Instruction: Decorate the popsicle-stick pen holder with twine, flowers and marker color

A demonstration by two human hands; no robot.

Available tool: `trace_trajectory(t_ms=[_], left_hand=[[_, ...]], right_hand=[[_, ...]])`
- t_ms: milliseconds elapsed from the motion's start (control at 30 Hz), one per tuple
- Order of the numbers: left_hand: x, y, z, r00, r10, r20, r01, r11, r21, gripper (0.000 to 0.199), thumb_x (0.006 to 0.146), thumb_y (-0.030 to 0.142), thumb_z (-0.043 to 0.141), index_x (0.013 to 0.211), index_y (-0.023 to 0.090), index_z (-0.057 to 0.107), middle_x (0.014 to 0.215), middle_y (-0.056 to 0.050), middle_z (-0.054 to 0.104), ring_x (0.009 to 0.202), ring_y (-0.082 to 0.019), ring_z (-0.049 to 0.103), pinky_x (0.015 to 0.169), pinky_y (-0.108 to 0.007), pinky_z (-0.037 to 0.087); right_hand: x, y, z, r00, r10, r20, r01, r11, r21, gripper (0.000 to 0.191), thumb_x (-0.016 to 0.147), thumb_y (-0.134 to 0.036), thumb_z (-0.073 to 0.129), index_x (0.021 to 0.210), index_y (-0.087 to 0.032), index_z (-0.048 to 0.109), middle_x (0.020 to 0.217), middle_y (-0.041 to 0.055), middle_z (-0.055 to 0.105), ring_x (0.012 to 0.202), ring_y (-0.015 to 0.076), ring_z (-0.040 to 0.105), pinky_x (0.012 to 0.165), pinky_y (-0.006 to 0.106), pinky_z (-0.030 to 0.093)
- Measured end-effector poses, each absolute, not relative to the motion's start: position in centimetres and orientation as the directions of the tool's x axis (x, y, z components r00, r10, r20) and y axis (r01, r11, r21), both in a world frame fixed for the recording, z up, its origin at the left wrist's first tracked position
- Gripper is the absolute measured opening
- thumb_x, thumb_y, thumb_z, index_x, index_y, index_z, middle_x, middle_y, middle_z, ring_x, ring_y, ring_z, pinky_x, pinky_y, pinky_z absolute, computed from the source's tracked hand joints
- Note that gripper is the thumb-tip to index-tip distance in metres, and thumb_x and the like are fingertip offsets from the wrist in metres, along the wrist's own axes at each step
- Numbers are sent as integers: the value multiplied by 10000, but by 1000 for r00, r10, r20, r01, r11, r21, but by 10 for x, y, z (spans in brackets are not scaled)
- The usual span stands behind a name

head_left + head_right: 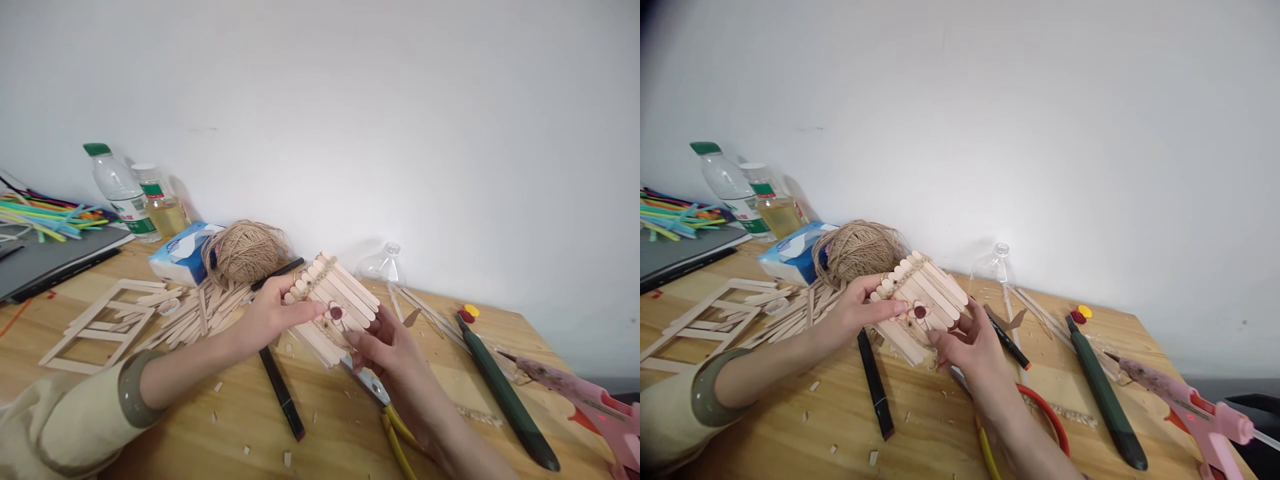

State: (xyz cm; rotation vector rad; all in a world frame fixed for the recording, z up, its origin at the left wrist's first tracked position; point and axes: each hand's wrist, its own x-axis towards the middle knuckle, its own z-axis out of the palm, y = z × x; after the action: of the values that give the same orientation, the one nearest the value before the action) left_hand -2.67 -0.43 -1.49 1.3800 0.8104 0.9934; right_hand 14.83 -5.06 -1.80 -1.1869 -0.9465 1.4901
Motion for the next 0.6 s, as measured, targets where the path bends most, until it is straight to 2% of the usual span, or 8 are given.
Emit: trace_trajectory(t_ms=[133, 200, 267, 433, 600], left_hand=[[-27, -4, -7, 463, 887, 5, -109, 52, 993, 296, 677, 276, 716, 906, 134, 595, 796, -10, 648, 738, -157, 599, 695, -260, 484], [-26, -4, -3, 497, 867, -35, -80, 86, 993, 312, 668, 240, 712, 932, 129, 586, 837, -26, 666, 786, -168, 613, 744, -268, 484], [-25, -4, 0, 497, 866, -62, -23, 84, 996, 313, 654, 203, 712, 925, 131, 572, 834, -21, 661, 785, -159, 613, 733, -251, 480], [-19, -3, -6, 414, 908, -65, 56, 46, 997, 462, 600, 148, 733, 1005, 155, 511, 849, -9, 639, 752, -153, 616, 664, -247, 488], [-18, -3, -9, 362, 932, -22, 140, -30, 990, 374, 608, 154, 706, 940, 154, 532, 800, -8, 636, 683, -148, 598, 618, -245, 473]], right_hand=[[147, -52, -19, -26, 979, -201, -246, -201, -948, 663, 574, -230, 790, 1151, -206, 464, 740, -48, 581, 560, 88, 480, 507, 197, 432], [146, -52, -20, -28, 980, -195, -250, -196, -948, 691, 565, -225, 794, 1163, -212, 448, 750, -50, 585, 543, 87, 480, 500, 204, 434], [144, -51, -23, -26, 980, -199, -247, -199, -948, 691, 570, -232, 791, 1167, -210, 445, 785, -36, 602, 530, 86, 487, 489, 215, 434], [141, -50, -32, -44, 980, -196, -238, -201, -950, 647, 612, -263, 765, 1182, -188, 467, 779, -26, 606, 515, 83, 506, 502, 228, 440], [142, -48, -36, -64, 980, -188, -251, -198, -948, 628, 587, -239, 792, 1155, -182, 529, 714, -40, 581, 546, 94, 514, 522, 224, 439]])
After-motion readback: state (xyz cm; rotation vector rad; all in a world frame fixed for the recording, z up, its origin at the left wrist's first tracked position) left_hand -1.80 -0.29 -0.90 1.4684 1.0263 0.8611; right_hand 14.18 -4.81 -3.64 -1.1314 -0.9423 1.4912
